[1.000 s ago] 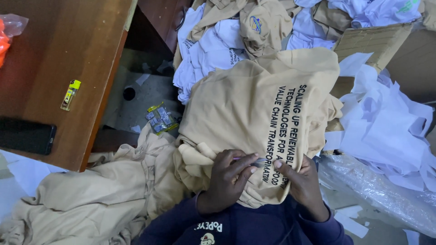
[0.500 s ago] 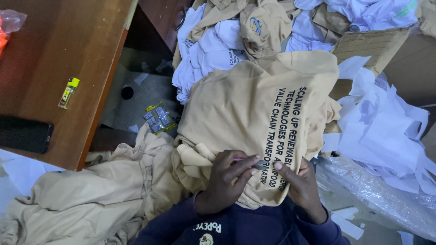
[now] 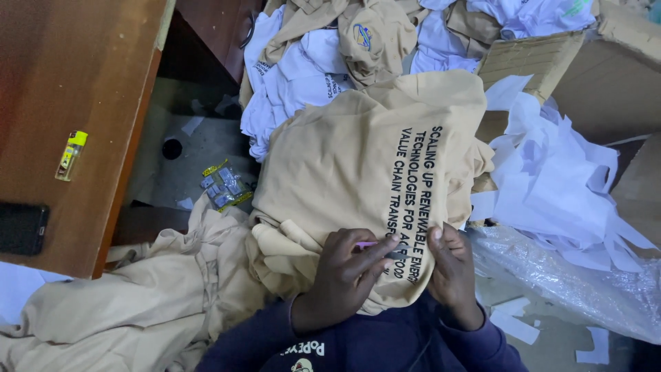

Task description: Inspecting printed text on beige garments and marking specific areas with a blue marker.

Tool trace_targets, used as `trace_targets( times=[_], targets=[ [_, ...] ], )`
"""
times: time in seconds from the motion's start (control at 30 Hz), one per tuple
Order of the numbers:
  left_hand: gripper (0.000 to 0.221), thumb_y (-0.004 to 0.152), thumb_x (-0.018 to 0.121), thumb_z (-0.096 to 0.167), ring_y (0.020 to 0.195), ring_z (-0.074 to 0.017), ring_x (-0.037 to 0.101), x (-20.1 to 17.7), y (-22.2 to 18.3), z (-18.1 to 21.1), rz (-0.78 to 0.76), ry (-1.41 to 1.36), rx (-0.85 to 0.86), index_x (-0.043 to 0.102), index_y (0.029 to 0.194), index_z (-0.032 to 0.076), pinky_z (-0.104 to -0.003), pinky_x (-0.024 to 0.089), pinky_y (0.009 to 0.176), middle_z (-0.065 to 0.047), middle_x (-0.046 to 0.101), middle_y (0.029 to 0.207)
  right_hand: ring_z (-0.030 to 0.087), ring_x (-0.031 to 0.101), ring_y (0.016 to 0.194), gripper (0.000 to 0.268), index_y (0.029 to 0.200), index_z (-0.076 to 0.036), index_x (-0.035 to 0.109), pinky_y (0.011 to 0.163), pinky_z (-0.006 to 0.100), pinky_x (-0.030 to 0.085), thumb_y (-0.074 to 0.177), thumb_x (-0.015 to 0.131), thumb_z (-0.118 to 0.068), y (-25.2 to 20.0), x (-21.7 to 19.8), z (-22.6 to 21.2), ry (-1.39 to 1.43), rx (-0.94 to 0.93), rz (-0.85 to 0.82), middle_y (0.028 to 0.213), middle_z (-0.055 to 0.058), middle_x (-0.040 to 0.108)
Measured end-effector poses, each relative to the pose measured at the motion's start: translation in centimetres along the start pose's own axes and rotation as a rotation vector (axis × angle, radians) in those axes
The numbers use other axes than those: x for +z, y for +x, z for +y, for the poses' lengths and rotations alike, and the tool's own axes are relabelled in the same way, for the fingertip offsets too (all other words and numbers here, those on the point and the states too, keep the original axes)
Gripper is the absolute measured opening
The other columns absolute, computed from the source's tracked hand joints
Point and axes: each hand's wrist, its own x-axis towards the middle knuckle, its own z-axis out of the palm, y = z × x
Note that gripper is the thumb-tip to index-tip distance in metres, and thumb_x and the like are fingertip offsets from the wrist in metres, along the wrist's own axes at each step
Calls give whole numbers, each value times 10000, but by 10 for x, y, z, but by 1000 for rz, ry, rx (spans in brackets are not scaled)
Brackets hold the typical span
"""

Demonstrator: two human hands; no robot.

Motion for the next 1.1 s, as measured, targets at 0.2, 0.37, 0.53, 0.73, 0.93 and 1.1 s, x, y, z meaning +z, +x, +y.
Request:
trace_targets(
  times=[0.2,0.37,0.53,0.73,0.93,1.1],
  targets=[
    [482,1044,723,133,1007,-281,637,9,11,8,27,25,24,582,1500,201,-446,473,879,-100,637,1146,321,764,1137,450,1331,46,667,942,414,652,1055,595,-302,-1,4,-9,-151,-117,-27,1299,217,754],
    [462,1026,694,111,1053,-291,636,7,11,9,7,9,-11,611,1474,189,-453,473,926,-116,634,1166,323,767,1128,426,1275,33,686,931,415,648,1061,599,-325,0,3,-6,-175,-154,-46,1267,202,766],
    [441,1042,714,157,1018,-268,642,6,8,9,11,22,21,620,1470,198,-440,472,880,-95,626,1159,318,770,1138,475,1304,30,682,951,415,654,1069,572,-368,1,8,-9,-204,-152,-58,1275,195,766],
    [514,995,773,100,1007,-270,635,7,6,8,6,45,70,618,1472,213,-441,455,844,-81,629,1150,302,786,1025,414,1200,26,717,873,404,650,1092,552,-337,0,10,-9,-111,-75,-20,1173,204,795],
    [448,1017,770,137,986,-264,631,7,6,8,23,63,95,644,1441,205,-437,450,828,-70,636,1140,279,788,975,352,1135,12,736,836,395,646,1091,578,-299,-1,8,-7,-77,-76,-10,1131,187,804],
    [467,979,808,107,994,-267,634,5,7,9,24,79,117,660,1413,200,-439,438,826,-65,652,1152,257,775,1013,339,1112,7,742,878,397,634,1062,608,-300,-2,14,-15,-151,-72,40,1131,169,807]
  ],
)
